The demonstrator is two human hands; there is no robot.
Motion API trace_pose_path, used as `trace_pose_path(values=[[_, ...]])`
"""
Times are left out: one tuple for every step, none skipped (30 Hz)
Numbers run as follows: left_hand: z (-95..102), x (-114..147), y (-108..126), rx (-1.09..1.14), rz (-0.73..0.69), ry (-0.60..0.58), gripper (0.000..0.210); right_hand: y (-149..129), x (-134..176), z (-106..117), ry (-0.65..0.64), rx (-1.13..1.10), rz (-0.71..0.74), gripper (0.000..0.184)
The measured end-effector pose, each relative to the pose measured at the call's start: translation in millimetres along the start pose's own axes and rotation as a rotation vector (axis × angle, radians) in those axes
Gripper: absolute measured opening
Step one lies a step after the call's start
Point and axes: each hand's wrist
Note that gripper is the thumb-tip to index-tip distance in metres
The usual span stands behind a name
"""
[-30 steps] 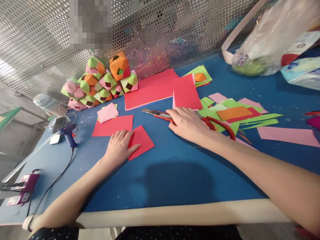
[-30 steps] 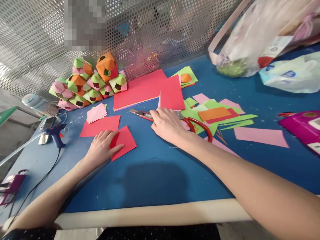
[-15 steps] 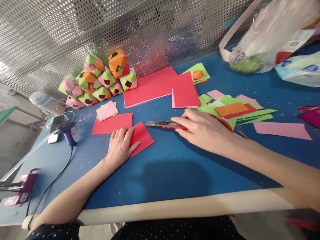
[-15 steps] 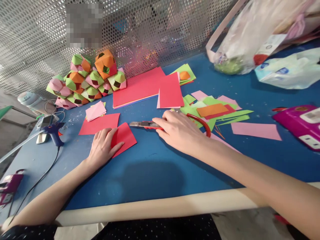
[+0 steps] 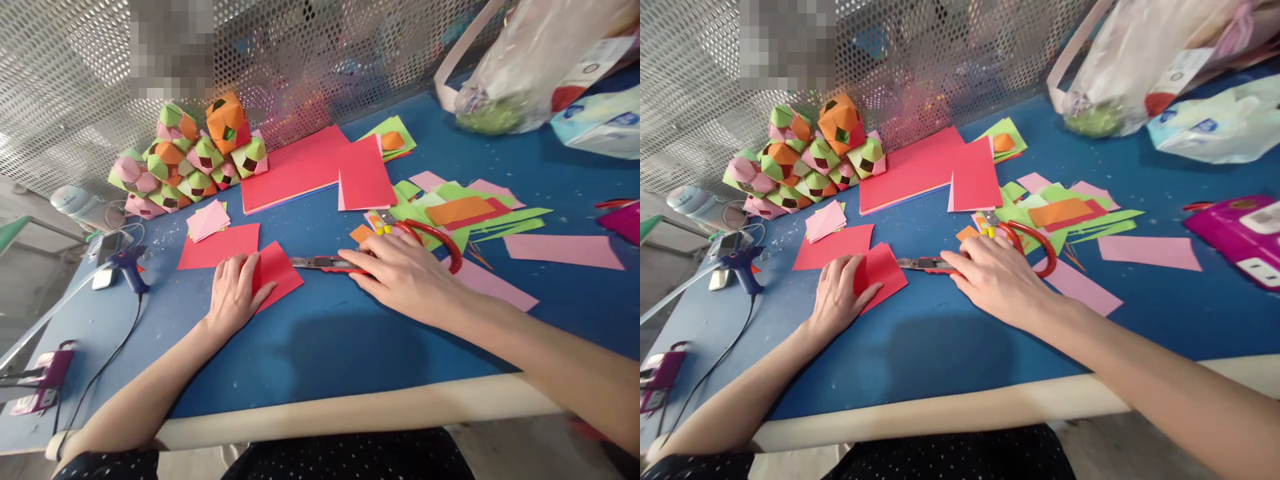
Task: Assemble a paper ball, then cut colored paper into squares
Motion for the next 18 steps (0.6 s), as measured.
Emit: trace_pose_path(values=[[0.5,0,0,-0.01,0.003,0.001,0.058,1,1,1,-0.003,-0.021,0.007,0.029],[1.0,0,1,-0.026,0.004,0.001,0.057,3,2,2,-0.006,-0.041,0.012,0.029],[1.6,-1,1,-0.043,0.004,0.0,0.056,4,4,3,-0.008,-0.056,0.016,0.029],[2.2,-1,1,-0.056,0.004,-0.002,0.055,6,5,3,-0.009,-0.068,0.017,0.029],[2.7,-1,1,-0.061,0.003,-0.006,0.054,7,6,4,-0.012,-0.075,0.014,0.028],[3.0,-2,1,-0.061,0.001,-0.012,0.052,8,7,4,-0.014,-0.078,0.008,0.028],[3.2,-2,1,-0.057,0.0,-0.018,0.051,8,7,5,-0.011,-0.079,0.0,0.028],[3.1,-2,1,-0.051,-0.003,-0.024,0.05,8,7,4,-0.008,-0.079,-0.007,0.028],[2.9,-2,0,-0.047,-0.005,-0.027,0.049,9,7,4,-0.006,-0.079,-0.009,0.028],[2.7,-3,0,-0.046,-0.007,-0.028,0.049,9,7,4,-0.005,-0.08,-0.006,0.028],[2.6,-3,0,-0.047,-0.01,-0.025,0.049,9,7,3,-0.003,-0.084,0.002,0.028],[2.7,-3,0,-0.049,-0.017,-0.022,0.048,9,6,3,0.001,-0.091,0.012,0.028],[3.2,-4,0,-0.05,-0.028,-0.021,0.047,9,7,4,0.002,-0.101,0.02,0.028],[4.1,-4,1,-0.049,-0.044,-0.021,0.044,9,7,4,0.003,-0.111,0.027,0.027],[5.5,-5,1,-0.044,-0.063,-0.027,0.041,9,7,5,0.003,-0.121,0.033,0.027],[7.4,-6,1,-0.032,-0.088,-0.037,0.038,9,8,7,0.0,-0.128,0.04,0.026],[9.5,-8,1,-0.011,-0.117,-0.053,0.034,9,9,8,-0.007,-0.132,0.047,0.026],[11.6,-9,0,0.019,-0.15,-0.074,0.031,9,9,9,-0.013,-0.134,0.055,0.025]])
Point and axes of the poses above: each hand's wrist, its own x-axis away from the middle knuckle, its own z-axis out of the back of the hand, y = z × x, and after that the axes turned 1 degree about -x, right-handed
